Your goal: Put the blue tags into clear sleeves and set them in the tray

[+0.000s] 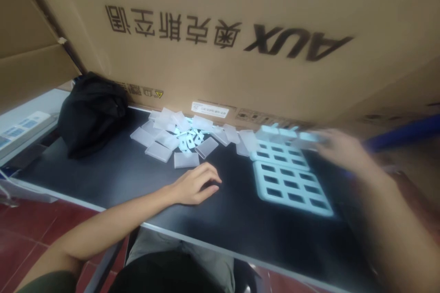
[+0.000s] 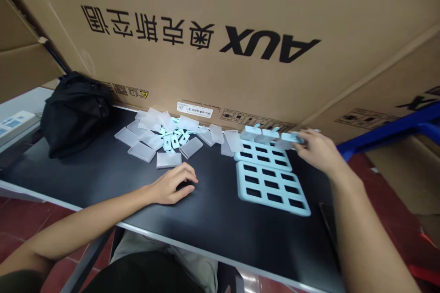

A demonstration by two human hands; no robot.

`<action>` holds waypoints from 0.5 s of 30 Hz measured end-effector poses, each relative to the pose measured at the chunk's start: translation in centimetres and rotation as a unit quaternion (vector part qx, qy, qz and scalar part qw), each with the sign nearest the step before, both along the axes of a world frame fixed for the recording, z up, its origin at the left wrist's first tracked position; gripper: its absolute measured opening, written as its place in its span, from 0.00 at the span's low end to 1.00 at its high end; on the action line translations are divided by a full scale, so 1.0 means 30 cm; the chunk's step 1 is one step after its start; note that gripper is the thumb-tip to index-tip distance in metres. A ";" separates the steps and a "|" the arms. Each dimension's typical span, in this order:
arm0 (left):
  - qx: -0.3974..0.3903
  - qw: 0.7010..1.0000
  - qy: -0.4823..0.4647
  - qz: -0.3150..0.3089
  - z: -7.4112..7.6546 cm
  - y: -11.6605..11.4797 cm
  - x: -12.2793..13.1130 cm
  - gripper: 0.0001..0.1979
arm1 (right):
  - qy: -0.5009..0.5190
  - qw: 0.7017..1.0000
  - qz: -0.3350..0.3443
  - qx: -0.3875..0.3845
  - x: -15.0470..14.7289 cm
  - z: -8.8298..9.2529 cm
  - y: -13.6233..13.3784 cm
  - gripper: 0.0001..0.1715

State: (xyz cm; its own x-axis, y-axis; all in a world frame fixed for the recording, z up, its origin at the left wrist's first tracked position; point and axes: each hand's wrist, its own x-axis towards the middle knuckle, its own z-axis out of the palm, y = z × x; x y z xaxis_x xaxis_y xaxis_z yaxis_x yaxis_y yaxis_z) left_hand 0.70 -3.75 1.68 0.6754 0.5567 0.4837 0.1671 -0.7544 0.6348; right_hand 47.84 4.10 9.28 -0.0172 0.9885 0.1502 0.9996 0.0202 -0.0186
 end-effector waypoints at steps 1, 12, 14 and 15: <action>-0.001 1.000 0.000 -0.001 0.000 0.001 -0.001 0.10 | 0.007 1.000 -0.003 -0.007 0.006 -0.011 0.012 0.22; -0.007 1.000 0.010 -0.018 0.005 0.007 0.001 0.08 | 0.105 0.990 -0.075 0.052 0.011 -0.169 0.042 0.28; -0.010 1.000 0.010 -0.019 0.007 0.006 0.001 0.08 | 0.105 0.987 -0.091 0.075 -0.004 -0.220 0.036 0.34; -0.011 1.000 0.011 -0.019 0.007 0.006 0.001 0.08 | 0.106 0.985 -0.095 0.099 -0.013 -0.246 0.034 0.37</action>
State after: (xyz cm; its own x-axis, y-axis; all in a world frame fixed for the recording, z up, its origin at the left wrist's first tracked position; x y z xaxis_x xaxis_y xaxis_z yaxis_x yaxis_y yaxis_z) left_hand 0.71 -3.58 1.89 0.7063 0.5407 0.4569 0.1522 -0.7464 0.6479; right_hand 47.44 5.11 1.89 0.2180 0.9220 0.3200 0.9599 -0.1434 -0.2410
